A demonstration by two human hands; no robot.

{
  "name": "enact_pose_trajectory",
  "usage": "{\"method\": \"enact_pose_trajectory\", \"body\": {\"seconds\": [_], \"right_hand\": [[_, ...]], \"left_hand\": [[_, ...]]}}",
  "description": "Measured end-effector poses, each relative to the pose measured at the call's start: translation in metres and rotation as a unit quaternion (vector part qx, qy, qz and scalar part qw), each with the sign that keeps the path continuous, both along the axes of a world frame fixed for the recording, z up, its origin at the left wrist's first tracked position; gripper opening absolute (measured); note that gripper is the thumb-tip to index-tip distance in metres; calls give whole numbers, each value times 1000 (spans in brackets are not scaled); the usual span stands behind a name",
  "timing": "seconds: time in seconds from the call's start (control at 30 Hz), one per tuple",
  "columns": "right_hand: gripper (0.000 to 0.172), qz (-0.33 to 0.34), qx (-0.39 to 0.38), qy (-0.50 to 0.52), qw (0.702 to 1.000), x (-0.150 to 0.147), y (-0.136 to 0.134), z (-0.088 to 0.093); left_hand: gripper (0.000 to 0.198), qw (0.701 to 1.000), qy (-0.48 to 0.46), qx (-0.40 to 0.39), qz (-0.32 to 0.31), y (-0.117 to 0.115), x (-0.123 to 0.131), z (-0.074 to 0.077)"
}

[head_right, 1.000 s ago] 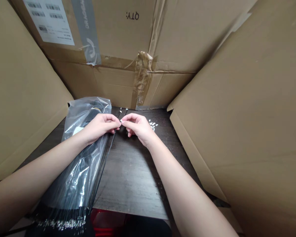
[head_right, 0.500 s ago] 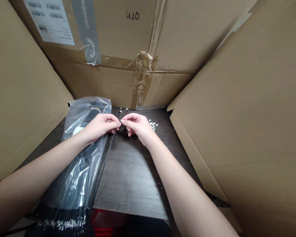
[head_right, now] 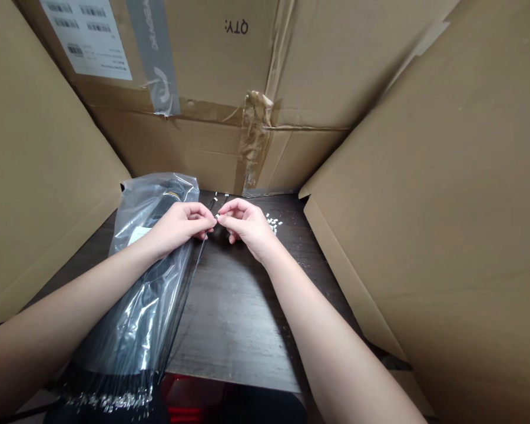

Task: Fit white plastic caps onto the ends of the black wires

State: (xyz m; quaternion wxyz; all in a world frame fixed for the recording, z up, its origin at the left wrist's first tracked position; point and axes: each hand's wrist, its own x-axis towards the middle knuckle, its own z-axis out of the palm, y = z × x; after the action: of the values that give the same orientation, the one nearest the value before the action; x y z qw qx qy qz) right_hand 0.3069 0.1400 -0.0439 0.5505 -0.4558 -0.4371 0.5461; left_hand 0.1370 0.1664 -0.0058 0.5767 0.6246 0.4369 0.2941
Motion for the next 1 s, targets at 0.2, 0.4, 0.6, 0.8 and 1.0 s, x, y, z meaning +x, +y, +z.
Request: {"method": "enact_pose_trajectory", "body": {"seconds": [0.2,0.4,0.6,0.8,1.0], "right_hand": [[35,6,-8,3,1000,0,-1,0],[35,12,-12,-1,1000,1,-1,1],[34,18,-9,-7,1000,2,-1,-1],[34,24,-9,-20,999,2,0,-2],[32,22,-8,-16,1000,2,-1,-2]], "left_hand": [[9,1000,1,-9,6,0,0,0],[9,1000,-4,-9,1,1,0,-1],[9,1000,0,-11,-3,0,-1,-1],[9,1000,5,-3,-13,-1,-1,0],[7,1000,2,5,-11,1,-1,-3]]}}
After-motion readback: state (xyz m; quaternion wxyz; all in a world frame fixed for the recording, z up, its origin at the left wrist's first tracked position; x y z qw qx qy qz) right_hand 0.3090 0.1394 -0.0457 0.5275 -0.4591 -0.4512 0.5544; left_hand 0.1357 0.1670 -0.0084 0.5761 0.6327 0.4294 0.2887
